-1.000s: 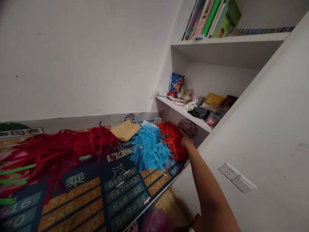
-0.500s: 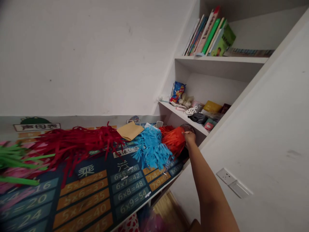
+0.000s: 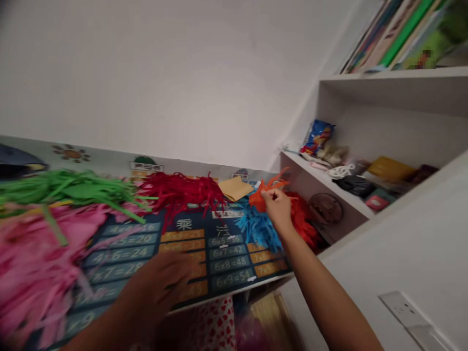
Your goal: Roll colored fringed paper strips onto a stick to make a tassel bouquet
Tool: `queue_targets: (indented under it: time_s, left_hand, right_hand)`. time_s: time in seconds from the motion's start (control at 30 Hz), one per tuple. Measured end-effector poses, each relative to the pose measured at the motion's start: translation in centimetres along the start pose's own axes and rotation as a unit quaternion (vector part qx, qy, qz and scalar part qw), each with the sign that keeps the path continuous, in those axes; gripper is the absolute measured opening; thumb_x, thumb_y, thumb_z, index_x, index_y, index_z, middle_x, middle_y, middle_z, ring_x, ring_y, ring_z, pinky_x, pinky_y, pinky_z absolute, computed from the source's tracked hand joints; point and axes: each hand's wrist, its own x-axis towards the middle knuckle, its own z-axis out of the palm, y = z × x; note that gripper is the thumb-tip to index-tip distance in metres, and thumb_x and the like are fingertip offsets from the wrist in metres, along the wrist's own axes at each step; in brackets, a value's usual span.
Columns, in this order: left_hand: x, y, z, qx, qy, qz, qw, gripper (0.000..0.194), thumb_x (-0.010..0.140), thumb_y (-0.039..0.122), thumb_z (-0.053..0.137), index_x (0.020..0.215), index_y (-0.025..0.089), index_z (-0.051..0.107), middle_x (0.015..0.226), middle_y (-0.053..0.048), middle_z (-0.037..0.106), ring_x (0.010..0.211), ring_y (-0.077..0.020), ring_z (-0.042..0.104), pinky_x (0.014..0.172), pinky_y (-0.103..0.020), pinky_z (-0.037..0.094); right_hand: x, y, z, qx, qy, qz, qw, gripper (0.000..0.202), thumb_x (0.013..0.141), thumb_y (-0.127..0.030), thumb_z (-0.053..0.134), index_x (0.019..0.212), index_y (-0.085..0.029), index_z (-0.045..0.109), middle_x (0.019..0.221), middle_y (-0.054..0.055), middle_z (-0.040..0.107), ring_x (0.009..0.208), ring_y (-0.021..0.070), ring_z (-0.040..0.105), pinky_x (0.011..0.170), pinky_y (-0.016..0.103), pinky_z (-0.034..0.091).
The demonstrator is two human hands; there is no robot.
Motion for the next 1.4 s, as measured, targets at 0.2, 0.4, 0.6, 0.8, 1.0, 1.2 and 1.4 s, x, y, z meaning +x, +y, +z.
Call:
queue_targets:
  time_s: [0.2,0.4,0.6,0.8,1.0,1.2,1.4]
  left_hand:
    - [4.7,0.3,2.8,0.081,0.032,-0.051,0.995,0.055,0.08,0.02,0.06,0.133,0.013,0.049,0.135,-0.017,0.054,0.123,-0.032,0.049,0.101,-0.052,0.04]
    - [3.5,-0.8,3.8,0.141,0.051,-0.065,0.987,0.058,0.081,0.019,0.051,0.138,0.013,0.042,0.146,-0.017,0.045,0.137,-0.0306,0.036,0.111,-0.054,0.023]
    - [3.0,-2.6,2.9,0.169,0.013,-0.038,0.985,0.052,0.084,0.018,0.046,0.135,0.013,0.044,0.141,-0.014,0.052,0.132,-0.0284,0.044,0.111,-0.055,0.021]
    - [2.3,-3.0,3.3,0.176,0.015,-0.043,0.983,0.062,0.083,0.019,0.048,0.142,0.008,0.034,0.142,-0.019,0.049,0.135,-0.0304,0.04,0.112,-0.055,0.019]
    - [1.9,-4.1,3.8,0.204,0.03,-0.024,0.978,0.056,0.087,0.012,0.041,0.142,0.014,0.035,0.139,-0.015,0.054,0.132,-0.0267,0.044,0.113,-0.055,0.018]
    - [2.6,-5.0,4.0,0.175,0.022,-0.023,0.984,0.053,0.091,0.01,0.038,0.144,0.008,0.031,0.13,-0.019,0.059,0.124,-0.026,0.052,0.109,-0.053,0.029]
    - [3.1,-5.8,3.8,0.109,-0.031,-0.031,0.993,0.048,0.09,0.01,0.045,0.138,0.014,0.044,0.114,-0.013,0.069,0.106,-0.0231,0.063,0.094,-0.041,0.049]
  right_hand:
    - [-6.6,-5.8,6.4,0.076,-0.164,-0.012,0.983,0.033,0.069,-0.05,0.059,0.059,-0.019,0.057,0.052,-0.002,0.054,0.051,0.0142,0.046,0.049,0.024,0.035]
    - [-8.9,-7.7,9.0,0.077,-0.179,-0.024,0.98,0.026,0.067,-0.043,0.052,0.054,-0.021,0.052,0.054,-0.001,0.055,0.053,0.0156,0.047,0.053,0.026,0.036]
    - [-9.5,-8.1,10.1,0.077,-0.184,-0.03,0.979,0.026,0.069,-0.043,0.051,0.055,-0.021,0.052,0.056,-0.001,0.056,0.055,0.016,0.048,0.055,0.027,0.036]
    - [-9.8,-7.8,10.9,0.087,-0.185,-0.026,0.978,0.028,0.071,-0.044,0.052,0.054,-0.022,0.051,0.053,-0.001,0.055,0.052,0.0155,0.047,0.053,0.027,0.035]
    - [-9.9,-7.8,11.5,0.099,-0.184,-0.008,0.978,0.027,0.069,-0.043,0.054,0.053,-0.022,0.05,0.054,-0.001,0.054,0.054,0.0152,0.047,0.054,0.026,0.035]
    - [-10.5,-7.9,11.0,0.146,-0.231,0.028,0.961,0.032,0.072,-0.046,0.057,0.053,-0.021,0.05,0.051,-0.004,0.05,0.05,0.0126,0.044,0.049,0.024,0.034]
    - [-11.6,-6.6,9.6,0.179,-0.243,0.068,0.951,0.037,0.081,-0.054,0.049,0.071,-0.019,0.057,0.049,-0.005,0.046,0.043,0.013,0.041,0.042,0.024,0.033]
